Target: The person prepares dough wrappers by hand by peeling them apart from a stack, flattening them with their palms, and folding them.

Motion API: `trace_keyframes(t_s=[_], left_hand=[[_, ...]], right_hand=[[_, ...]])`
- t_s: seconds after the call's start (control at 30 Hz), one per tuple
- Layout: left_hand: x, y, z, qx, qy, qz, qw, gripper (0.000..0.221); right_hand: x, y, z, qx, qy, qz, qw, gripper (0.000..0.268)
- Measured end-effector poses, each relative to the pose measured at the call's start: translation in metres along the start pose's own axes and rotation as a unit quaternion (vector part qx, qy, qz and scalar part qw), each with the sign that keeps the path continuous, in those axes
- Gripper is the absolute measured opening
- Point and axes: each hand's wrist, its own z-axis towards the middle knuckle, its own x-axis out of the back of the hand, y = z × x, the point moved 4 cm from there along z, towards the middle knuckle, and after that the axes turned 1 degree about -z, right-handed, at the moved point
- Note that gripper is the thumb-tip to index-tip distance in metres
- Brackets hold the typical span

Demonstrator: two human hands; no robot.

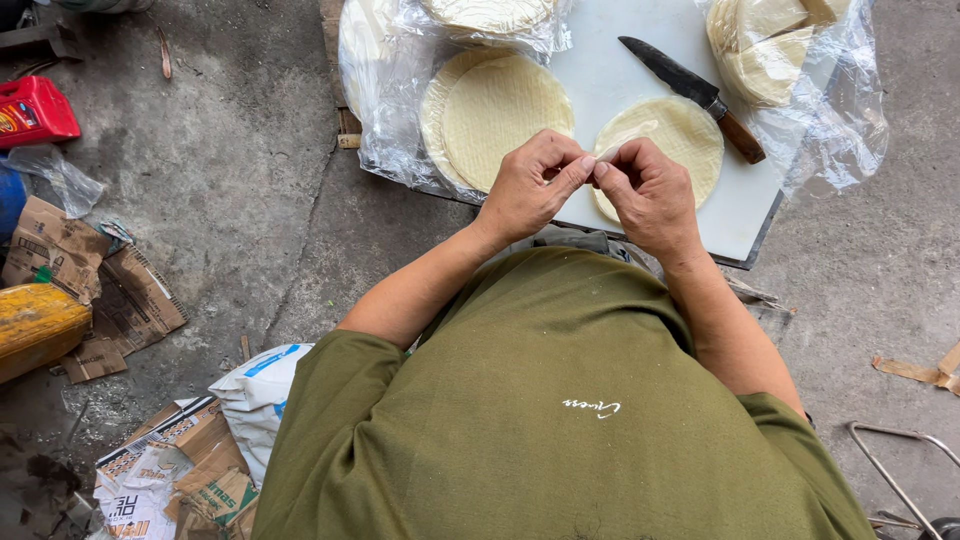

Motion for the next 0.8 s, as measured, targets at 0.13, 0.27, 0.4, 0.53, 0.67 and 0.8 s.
trace_keyframes(t_s=[0.13,0.27,0.4,0.53,0.67,0.8], left_hand=[[0.002,0.002,0.0,0.008,-0.004,-0.018,1.0,0.02],[0.006,0.002,0.004,0.06,-0.037,0.009,0.997,0.023],[0.009,0.008,0.005,0.013,-0.049,0.08,0.995,0.022],[0.007,0.01,0.002,-0.062,-0.036,0.133,0.989,0.018],[0.003,-0.001,-0.001,-0.035,-0.034,0.142,0.989,0.019],[0.004,-0.014,0.0,0.038,-0.028,0.11,0.993,0.024]], right_hand=[[0.002,-0.003,0.002,0.018,-0.002,-0.092,0.996,0.016],[0.001,-0.012,0.003,0.083,-0.022,-0.138,0.987,0.014],[-0.001,-0.018,0.002,0.117,-0.038,-0.145,0.982,0.014],[-0.002,-0.013,0.005,0.055,-0.052,-0.137,0.988,0.015],[-0.004,0.004,0.008,-0.062,-0.072,-0.115,0.989,0.016],[-0.009,0.014,0.01,-0.123,-0.111,0.081,0.983,0.011]])
